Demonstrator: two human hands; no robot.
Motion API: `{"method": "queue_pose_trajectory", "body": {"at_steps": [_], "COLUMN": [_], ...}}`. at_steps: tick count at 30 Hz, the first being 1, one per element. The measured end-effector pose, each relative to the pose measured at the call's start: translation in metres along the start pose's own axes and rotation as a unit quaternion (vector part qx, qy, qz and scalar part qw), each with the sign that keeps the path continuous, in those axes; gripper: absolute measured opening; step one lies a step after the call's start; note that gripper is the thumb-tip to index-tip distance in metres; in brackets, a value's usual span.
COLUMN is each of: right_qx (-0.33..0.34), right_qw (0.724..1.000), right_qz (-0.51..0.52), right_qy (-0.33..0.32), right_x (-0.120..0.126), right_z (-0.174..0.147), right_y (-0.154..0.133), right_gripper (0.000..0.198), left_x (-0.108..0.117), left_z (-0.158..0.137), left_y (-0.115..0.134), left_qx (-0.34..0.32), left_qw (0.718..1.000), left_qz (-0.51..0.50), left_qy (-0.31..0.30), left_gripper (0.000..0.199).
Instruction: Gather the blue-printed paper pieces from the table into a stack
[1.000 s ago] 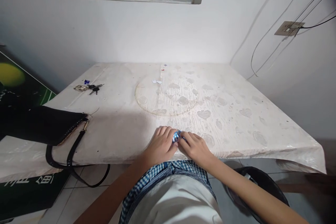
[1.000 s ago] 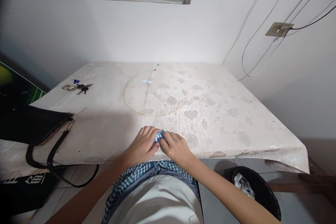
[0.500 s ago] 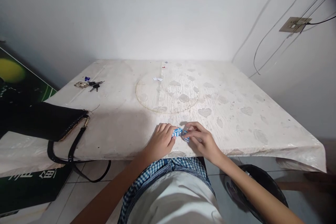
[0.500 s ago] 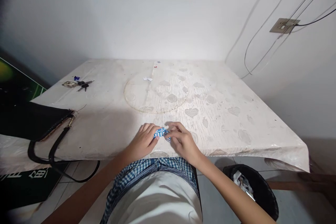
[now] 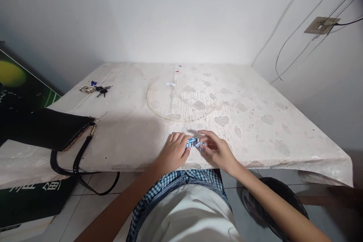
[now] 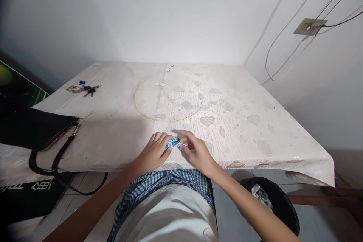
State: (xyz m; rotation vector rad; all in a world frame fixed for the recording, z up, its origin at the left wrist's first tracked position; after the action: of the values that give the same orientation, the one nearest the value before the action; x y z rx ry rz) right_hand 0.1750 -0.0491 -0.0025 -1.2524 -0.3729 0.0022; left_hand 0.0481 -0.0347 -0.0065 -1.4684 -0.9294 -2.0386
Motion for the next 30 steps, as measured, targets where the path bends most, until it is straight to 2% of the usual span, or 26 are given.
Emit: {"method": "queue_pose_trajectory", "body": {"at_steps": [3,8,11,14,16,19,22,26,28,30], "right_qx": [0.101,0.201,0.225,0.216,0.189,0.136,0.095,0.055,0.052,0.045], "right_qw": [0.979,0.929,0.889,0.86,0.871,0.922,0.951,0.972,0.975,0.964], "right_qz": [-0.164,-0.265,-0.356,-0.437,-0.434,-0.337,-0.248,-0.181,-0.194,-0.256], "right_qy": [-0.062,-0.16,-0.18,-0.152,-0.13,-0.137,-0.159,-0.136,-0.093,-0.054], "right_x": [-0.011,-0.032,-0.037,-0.033,-0.028,-0.023,-0.02,-0.002,0.012,0.024], "right_z": [0.004,0.006,0.008,0.014,0.018,0.02,0.02,0.04,0.067,0.105], "right_y": [-0.02,-0.025,-0.02,-0.018,-0.017,-0.013,-0.01,-0.01,-0.008,0.0], "right_gripper": [0.036,0.046,0.047,0.046,0.043,0.044,0.047,0.059,0.049,0.034], "left_x": [-0.002,0.0,0.001,0.0,-0.002,-0.005,-0.006,-0.002,0.0,0.001], "left_z": [0.0,0.0,0.0,-0.001,-0.002,-0.002,-0.002,-0.002,-0.003,-0.003], "left_y": [0.0,0.003,0.003,0.003,0.002,0.002,0.004,0.007,0.008,0.009], "left_qx": [0.003,-0.004,-0.001,-0.011,-0.015,-0.016,-0.018,-0.017,-0.016,-0.018], "left_qw": [1.0,1.0,1.0,1.0,1.0,0.999,0.998,0.997,0.997,0.996], "left_qz": [0.008,-0.013,-0.015,0.004,0.026,0.046,0.058,0.076,0.081,0.085], "left_qy": [-0.005,-0.004,-0.01,-0.005,0.0,-0.001,-0.006,-0.008,-0.007,-0.012], "left_gripper": [0.022,0.032,0.026,0.025,0.025,0.024,0.023,0.019,0.02,0.021]}}
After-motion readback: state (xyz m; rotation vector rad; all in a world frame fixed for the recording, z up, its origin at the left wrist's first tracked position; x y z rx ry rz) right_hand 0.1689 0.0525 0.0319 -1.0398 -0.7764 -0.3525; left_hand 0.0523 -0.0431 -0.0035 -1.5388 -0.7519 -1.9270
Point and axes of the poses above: each hand's wrist, its own z-axis towards the middle knuckle, its own x-axis out of the back of the hand, y = z × x, the point moved 7 cm from there along z, towards the middle knuckle, and after that the axes turned 4 degrees about z, right-handed, at the moved point
